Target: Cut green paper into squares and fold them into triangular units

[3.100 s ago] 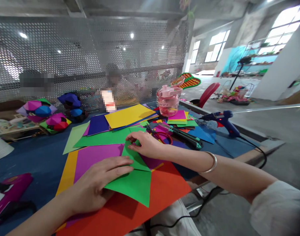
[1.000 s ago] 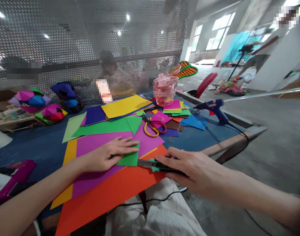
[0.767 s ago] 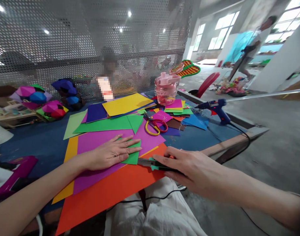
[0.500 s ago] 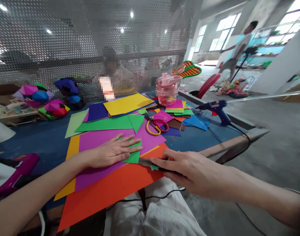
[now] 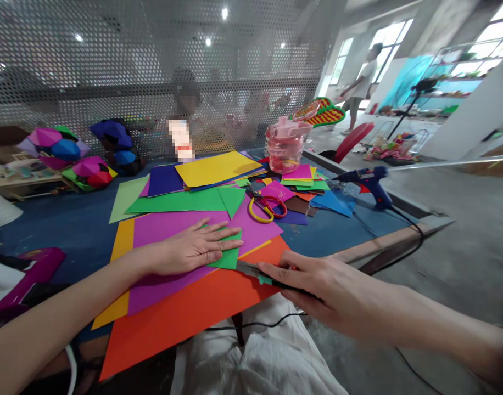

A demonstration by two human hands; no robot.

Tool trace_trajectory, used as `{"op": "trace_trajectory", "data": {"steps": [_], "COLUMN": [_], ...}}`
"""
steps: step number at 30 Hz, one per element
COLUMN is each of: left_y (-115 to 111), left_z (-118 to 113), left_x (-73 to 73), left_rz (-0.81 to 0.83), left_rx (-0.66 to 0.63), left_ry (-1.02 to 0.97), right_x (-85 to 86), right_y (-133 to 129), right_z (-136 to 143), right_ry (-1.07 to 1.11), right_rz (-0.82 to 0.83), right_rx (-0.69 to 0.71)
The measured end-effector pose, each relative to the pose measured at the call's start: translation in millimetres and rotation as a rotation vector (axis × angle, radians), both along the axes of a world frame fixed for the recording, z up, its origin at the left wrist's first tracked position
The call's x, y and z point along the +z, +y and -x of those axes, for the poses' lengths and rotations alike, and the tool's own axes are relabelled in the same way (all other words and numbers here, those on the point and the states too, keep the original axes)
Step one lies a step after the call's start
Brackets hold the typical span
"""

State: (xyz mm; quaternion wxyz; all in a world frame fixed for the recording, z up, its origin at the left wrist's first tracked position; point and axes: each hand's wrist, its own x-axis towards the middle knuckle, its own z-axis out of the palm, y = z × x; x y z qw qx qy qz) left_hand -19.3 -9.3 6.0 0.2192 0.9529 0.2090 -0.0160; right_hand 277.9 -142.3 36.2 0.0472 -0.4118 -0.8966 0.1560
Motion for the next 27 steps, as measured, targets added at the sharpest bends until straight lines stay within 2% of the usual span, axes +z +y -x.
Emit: {"op": "trace_trajectory", "data": {"steps": [27], "left_y": [-5.4], "left_z": [-1.5], "left_x": [1.2], "left_rz": [-0.022], "left_rx": [0.036], "left_ry": [0.028], "right_x": [-4.7], "right_y": [-8.7], "right_z": [-1.3], "right_ry": [-0.051], "right_rz": [-0.125], "right_rx": [0.012]}}
